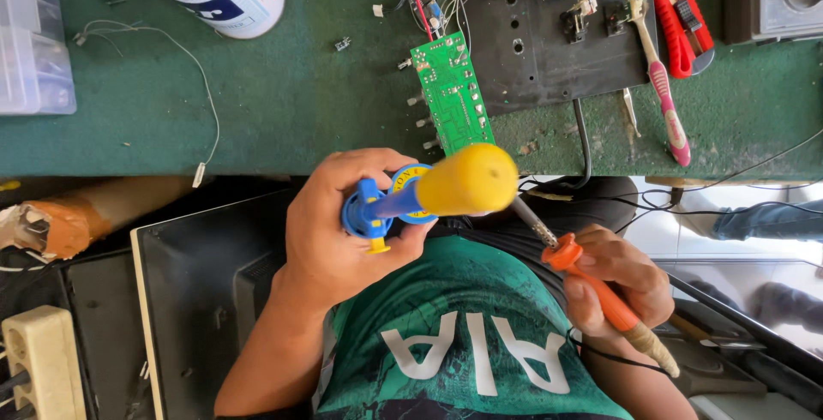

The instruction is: The person holds a green circuit board and uses a soldering iron to apply heat to various points on the board. They feed solder wire into the joints and use a blue and yellow desoldering pump to remove excess solder from the board.

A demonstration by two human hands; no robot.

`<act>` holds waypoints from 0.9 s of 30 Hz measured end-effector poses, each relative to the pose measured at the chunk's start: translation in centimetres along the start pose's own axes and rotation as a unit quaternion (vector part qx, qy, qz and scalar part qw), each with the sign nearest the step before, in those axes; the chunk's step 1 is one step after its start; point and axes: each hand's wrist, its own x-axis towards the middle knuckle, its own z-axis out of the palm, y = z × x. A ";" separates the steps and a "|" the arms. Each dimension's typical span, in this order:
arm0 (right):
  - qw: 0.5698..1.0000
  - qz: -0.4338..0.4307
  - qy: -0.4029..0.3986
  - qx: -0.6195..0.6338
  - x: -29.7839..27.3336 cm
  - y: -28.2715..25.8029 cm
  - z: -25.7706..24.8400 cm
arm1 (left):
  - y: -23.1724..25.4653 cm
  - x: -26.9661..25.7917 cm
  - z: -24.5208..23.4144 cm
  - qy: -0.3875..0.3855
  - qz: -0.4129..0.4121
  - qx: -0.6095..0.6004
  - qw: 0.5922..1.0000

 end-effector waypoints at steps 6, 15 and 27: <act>0.999 0.003 -0.044 -0.007 0.7 -0.7 0.1 | -0.4 0.1 0.0 -0.053 0.019 0.054 0.997; 0.998 -0.021 -0.063 -0.010 1.2 -0.3 0.4 | -0.5 0.1 0.2 -0.055 0.044 0.065 0.995; 0.998 -0.029 -0.062 -0.017 1.1 -0.1 0.2 | -0.8 0.0 0.6 -0.055 0.066 0.064 0.994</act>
